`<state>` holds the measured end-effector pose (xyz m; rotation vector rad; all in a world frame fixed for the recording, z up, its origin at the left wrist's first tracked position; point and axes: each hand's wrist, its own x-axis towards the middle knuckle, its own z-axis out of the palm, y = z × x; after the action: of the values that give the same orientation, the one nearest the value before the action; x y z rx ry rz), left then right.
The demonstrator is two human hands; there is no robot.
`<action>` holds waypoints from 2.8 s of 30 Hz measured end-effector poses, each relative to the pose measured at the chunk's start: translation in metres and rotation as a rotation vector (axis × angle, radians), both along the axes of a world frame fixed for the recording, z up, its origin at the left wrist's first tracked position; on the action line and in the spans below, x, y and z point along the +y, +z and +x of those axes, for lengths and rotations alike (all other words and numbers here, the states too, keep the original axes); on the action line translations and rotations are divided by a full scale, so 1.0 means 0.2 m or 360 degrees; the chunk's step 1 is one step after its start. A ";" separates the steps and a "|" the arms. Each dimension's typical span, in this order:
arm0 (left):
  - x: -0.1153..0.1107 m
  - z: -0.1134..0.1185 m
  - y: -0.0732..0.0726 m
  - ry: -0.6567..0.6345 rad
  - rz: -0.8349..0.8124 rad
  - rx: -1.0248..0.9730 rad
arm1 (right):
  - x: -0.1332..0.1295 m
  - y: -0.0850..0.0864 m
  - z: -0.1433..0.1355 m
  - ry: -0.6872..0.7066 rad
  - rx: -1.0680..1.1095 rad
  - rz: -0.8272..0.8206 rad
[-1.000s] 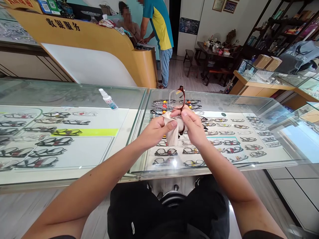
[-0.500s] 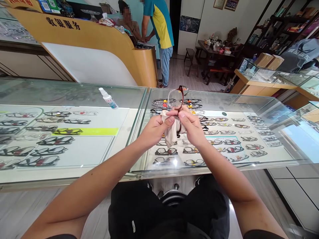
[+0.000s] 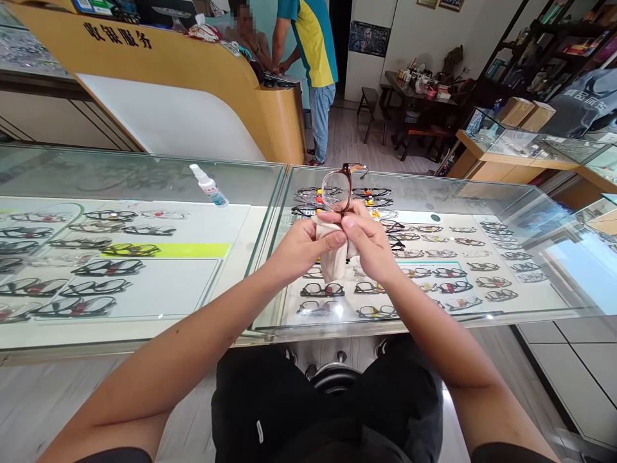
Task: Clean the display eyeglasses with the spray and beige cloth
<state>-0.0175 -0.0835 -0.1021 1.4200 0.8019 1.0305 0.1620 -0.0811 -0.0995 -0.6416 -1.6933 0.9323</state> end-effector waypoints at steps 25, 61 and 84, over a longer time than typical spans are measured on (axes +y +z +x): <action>-0.01 -0.01 -0.01 0.0097 0.0004 0.0014 | 0.01 -0.02 0.00 -0.0032 0.0164 -0.0427; -0.01 -0.03 0.02 -0.0157 -0.0026 -0.0038 | 0.02 -0.03 -0.01 0.0114 0.0387 -0.0792; 0.01 -0.02 0.04 0.0187 -0.0005 -0.0011 | -0.01 -0.01 0.00 0.0016 -0.0053 0.0041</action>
<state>-0.0215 -0.0823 -0.0949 1.3786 0.8899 1.1224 0.1611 -0.0829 -0.1009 -0.6347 -1.7368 0.9098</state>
